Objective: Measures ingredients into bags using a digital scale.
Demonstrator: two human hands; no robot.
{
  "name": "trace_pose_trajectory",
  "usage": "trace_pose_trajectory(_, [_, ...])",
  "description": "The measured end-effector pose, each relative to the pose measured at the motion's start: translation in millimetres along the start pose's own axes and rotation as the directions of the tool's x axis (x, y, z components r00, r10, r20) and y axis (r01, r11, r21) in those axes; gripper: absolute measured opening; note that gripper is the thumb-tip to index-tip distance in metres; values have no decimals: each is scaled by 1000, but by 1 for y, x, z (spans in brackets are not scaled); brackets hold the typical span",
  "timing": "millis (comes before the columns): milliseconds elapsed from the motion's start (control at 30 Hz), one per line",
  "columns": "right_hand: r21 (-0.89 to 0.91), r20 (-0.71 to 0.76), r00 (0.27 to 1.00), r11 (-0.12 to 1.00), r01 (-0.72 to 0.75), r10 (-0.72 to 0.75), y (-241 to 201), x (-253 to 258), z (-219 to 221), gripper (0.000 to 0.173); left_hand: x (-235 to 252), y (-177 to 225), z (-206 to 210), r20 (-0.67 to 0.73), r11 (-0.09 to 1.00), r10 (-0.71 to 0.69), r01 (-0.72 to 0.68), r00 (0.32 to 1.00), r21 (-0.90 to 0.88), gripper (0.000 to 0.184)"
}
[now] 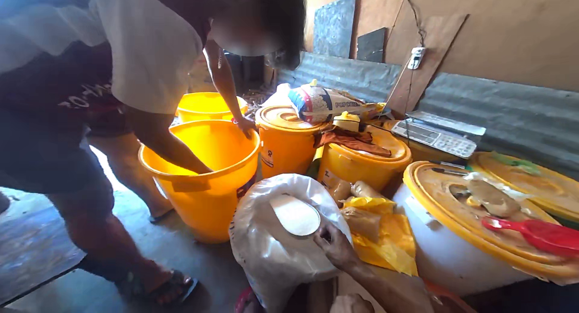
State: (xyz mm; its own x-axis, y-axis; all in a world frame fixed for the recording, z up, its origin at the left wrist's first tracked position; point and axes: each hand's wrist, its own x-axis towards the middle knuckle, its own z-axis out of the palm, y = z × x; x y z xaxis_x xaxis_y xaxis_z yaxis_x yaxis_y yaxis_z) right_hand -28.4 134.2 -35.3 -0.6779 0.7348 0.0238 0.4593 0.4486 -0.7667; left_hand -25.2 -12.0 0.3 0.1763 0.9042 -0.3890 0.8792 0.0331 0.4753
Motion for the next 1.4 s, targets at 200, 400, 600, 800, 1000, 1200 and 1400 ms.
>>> trace_pose_trajectory(200, [48,-34,999,998,32,-30,-1,-23,-32,28,12,-5,8,7,999,16,-15,1000,-36,26])
trace_pose_trajectory(400, [160,-119,991,983,88,-69,12,-81,-81,20,32,-17,2,-58,997,75,-75,995,10,37])
trace_pose_trajectory(600, [183,-264,962,975,123,-72,26,-165,-132,18,38,-22,-18,-98,997,52,-58,994,-59,53])
trace_pose_trajectory(800, [142,-428,900,977,160,-85,52,-250,-159,13,51,-25,-28,-162,992,101,-112,982,-59,71])
trace_pose_trajectory(1000, [187,-387,921,982,38,38,67,-324,-168,14,44,-13,-34,-247,981,159,-182,956,-72,81])
trace_pose_trajectory(1200, [126,-209,972,989,-83,109,85,-349,-174,19,41,4,-31,-184,938,325,-341,928,-59,91])
trace_pose_trajectory(1400, [-118,43,975,971,-210,216,68,-313,-198,26,35,19,-34,-20,917,396,-396,918,-46,96])
